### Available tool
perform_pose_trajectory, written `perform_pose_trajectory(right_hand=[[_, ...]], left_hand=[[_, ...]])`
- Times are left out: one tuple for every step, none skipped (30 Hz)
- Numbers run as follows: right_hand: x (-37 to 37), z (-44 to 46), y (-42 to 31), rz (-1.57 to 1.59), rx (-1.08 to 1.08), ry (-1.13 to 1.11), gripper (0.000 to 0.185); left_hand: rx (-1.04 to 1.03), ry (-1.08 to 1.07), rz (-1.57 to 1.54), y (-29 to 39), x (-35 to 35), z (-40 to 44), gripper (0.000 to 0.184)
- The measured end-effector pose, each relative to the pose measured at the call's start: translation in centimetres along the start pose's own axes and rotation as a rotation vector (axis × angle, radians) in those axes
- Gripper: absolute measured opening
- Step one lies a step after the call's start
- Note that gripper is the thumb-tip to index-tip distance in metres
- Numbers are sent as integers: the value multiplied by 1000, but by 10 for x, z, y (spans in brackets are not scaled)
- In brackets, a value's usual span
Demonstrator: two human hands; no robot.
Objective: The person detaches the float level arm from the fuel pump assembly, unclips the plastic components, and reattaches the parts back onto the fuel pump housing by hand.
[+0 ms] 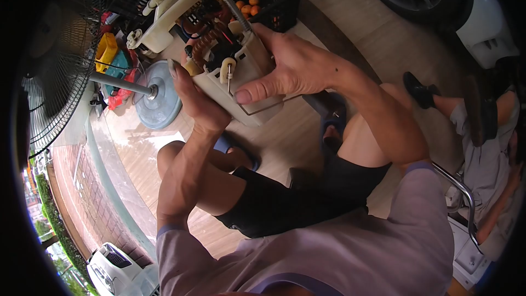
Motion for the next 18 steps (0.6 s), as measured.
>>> perform_pose_trajectory(right_hand=[[1, -1, 0, -10, -1, 0, 114], [2, -2, 0, -20, -2, 1, 114], [3, -3, 0, -11, 7, 13, 114], [3, -3, -1, -2, 16, 25, 115], [3, -4, -3, 6, 26, 36, 115], [4, -5, -4, -22, 8, 21, 115], [6, -6, -6, -50, -8, 6, 115], [6, -6, -6, -77, -26, -10, 116], [7, -6, -6, -97, -14, -2, 115], [7, -6, -5, -116, -2, 6, 115], [8, -6, -4, -136, 9, 14, 115], [9, -6, -5, -145, 11, 16, 115], [9, -6, -6, -154, 12, 17, 115], [9, -6, -7, -163, 14, 19, 115], [9, -7, -7, -166, 17, 21, 115], [9, -7, -7, -170, 20, 24, 114], [9, -7, -8, -175, 24, 27, 114], [9, -6, -8, -174, 13, 21, 114]], left_hand=[[7, 12, -34, -2, 0, 0, 70], [14, 23, -68, -4, -1, 0, 70], [21, 34, -102, -5, 0, 0, 70], [24, 26, -99, -8, 2, 0, 71], [27, 19, -96, -10, 6, 0, 71], [27, 11, -93, -11, 7, 1, 71], [22, -2, -86, -12, 6, 2, 72], [18, -13, -79, -12, 5, 3, 72], [16, -24, -72, -11, 4, 3, 73], [20, -26, -68, -10, 3, 3, 73], [24, -28, -63, -9, 1, 2, 73], [28, -30, -59, -7, -2, 3, 73], [21, 5, -17, -5, -3, 3, 71], [13, 39, 26, -2, -7, 3, 69], [6, 73, 69, -1, -8, 2, 70], [-11, 63, 56, 1, -10, 1, 68], [-29, 53, 44, 2, -11, 1, 67], [-47, 42, 31, 4, -12, 1, 66]])
Point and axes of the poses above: each hand's wrist, its own z-axis towards the middle knuckle, its own x-axis out of the back of the hand, y = z × x, the point moved 8 cm from there along z, towards the middle knuckle, and after that the axes turned 8 degrees about -z, right-handed, at the moved point
